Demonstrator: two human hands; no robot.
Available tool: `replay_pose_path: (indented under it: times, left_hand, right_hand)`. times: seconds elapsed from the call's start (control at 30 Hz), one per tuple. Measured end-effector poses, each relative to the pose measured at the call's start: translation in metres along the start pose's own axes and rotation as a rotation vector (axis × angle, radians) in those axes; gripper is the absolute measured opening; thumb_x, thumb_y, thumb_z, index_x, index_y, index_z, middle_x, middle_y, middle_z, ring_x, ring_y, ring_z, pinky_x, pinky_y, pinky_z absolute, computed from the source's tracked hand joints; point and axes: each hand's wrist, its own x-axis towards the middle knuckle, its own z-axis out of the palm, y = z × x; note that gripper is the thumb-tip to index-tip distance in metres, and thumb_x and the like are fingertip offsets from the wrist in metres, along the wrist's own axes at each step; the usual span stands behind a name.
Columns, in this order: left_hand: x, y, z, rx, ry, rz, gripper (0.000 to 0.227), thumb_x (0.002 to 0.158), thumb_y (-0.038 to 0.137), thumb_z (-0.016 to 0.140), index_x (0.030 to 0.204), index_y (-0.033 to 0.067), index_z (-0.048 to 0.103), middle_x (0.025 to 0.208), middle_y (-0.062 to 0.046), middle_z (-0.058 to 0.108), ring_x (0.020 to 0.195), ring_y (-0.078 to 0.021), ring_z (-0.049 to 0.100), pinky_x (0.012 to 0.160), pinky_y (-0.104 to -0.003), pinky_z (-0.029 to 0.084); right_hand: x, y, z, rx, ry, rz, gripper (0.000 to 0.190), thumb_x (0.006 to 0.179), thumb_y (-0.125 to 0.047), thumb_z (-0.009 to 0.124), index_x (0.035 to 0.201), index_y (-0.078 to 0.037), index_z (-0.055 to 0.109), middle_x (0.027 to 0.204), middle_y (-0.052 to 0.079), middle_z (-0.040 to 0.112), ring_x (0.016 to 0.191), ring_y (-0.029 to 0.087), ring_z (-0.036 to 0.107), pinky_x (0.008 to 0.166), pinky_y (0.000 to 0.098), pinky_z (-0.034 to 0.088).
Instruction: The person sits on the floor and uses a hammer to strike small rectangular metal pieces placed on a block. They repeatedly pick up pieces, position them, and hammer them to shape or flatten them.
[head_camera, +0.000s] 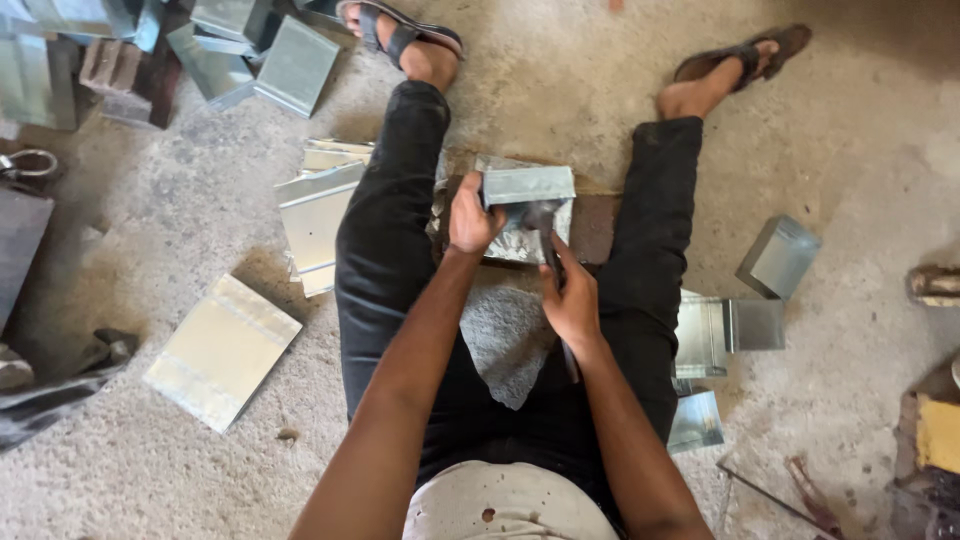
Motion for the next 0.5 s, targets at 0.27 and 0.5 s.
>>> replay_pose_path:
  times: [0.27,0.5]
  left_hand:
    - [-0.007,-0.017,0.008,0.048,0.060,0.053,0.062,0.074,-0.006,0.071,0.132,-0.0068,0.048,0.104,-0.028,0.062,0.093,-0.0480,0.065,0.082,-0.049,0.055]
    - [0.015,0.010,-0.003,0.032,-0.042,-0.239,0.065,0.082,-0.006,0.060,0.145,-0.0034,0.042,0.112,-0.034,0.063,0.098,-0.0538,0.065,0.082,-0.049,0.055]
  right_hand:
    - [-0.009,0.000,0.007,0.015,-0.072,0.073,0.052,0.097,-0.007,0.063,0.148,-0.005,0.053,0.110,0.025,0.072,0.093,0.036,0.077,0.082,0.0394,0.057]
    - [-0.013,0.011,-0.007,0.025,0.003,-0.110,0.051,0.100,-0.009,0.068,0.149,-0.003,0.054,0.104,0.023,0.073,0.083,0.027,0.069,0.071,0.0342,0.054]
